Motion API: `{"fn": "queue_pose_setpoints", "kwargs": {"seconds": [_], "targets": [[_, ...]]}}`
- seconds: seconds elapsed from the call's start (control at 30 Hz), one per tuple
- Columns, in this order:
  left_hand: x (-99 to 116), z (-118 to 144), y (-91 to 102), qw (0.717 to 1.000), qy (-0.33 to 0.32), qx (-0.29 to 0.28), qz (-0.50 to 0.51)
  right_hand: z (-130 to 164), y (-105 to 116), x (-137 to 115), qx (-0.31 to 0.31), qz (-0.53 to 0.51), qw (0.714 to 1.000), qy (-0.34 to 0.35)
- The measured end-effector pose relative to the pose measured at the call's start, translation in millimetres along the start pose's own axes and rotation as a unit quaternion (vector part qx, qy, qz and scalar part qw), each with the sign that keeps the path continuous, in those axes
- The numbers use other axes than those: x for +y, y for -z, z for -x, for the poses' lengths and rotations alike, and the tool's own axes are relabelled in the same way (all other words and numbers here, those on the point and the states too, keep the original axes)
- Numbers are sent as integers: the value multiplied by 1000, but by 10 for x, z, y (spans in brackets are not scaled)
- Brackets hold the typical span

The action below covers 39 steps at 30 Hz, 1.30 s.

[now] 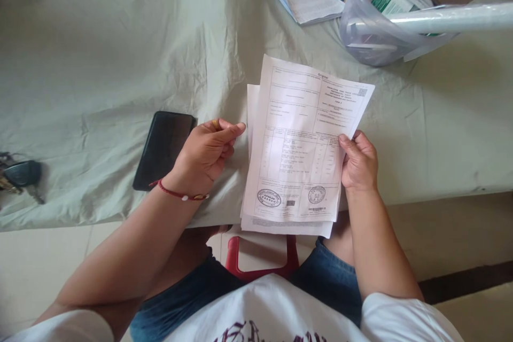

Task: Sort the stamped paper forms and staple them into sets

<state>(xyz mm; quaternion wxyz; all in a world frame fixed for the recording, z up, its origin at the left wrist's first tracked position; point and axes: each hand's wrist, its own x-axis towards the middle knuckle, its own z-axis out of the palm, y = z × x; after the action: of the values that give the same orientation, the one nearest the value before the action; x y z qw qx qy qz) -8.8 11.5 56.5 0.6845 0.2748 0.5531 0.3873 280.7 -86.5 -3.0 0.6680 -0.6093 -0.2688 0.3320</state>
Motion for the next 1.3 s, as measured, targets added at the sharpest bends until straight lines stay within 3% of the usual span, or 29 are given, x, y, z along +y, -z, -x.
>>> {"fn": "queue_pose_setpoints", "kwargs": {"seconds": [0.43, 0.6, 0.77, 0.9, 1.3], "targets": [[-36, -91, 67, 994, 71, -52, 59, -3, -13, 19, -4, -17, 1000, -2], [-28, -71, 82, 996, 56, -49, 43, -2, -12, 18, -5, -20, 1000, -5], [-21, -18, 83, 1000, -1, -11, -10, 5, -23, 3, -5, -26, 1000, -7], [-9, -8, 64, 1000, 4, 15, -4, 6, -17, 1, -12, -19, 1000, -8], [-39, -45, 72, 1000, -5, -17, 19, -3, -23, 25, -17, -23, 1000, -2]]}}
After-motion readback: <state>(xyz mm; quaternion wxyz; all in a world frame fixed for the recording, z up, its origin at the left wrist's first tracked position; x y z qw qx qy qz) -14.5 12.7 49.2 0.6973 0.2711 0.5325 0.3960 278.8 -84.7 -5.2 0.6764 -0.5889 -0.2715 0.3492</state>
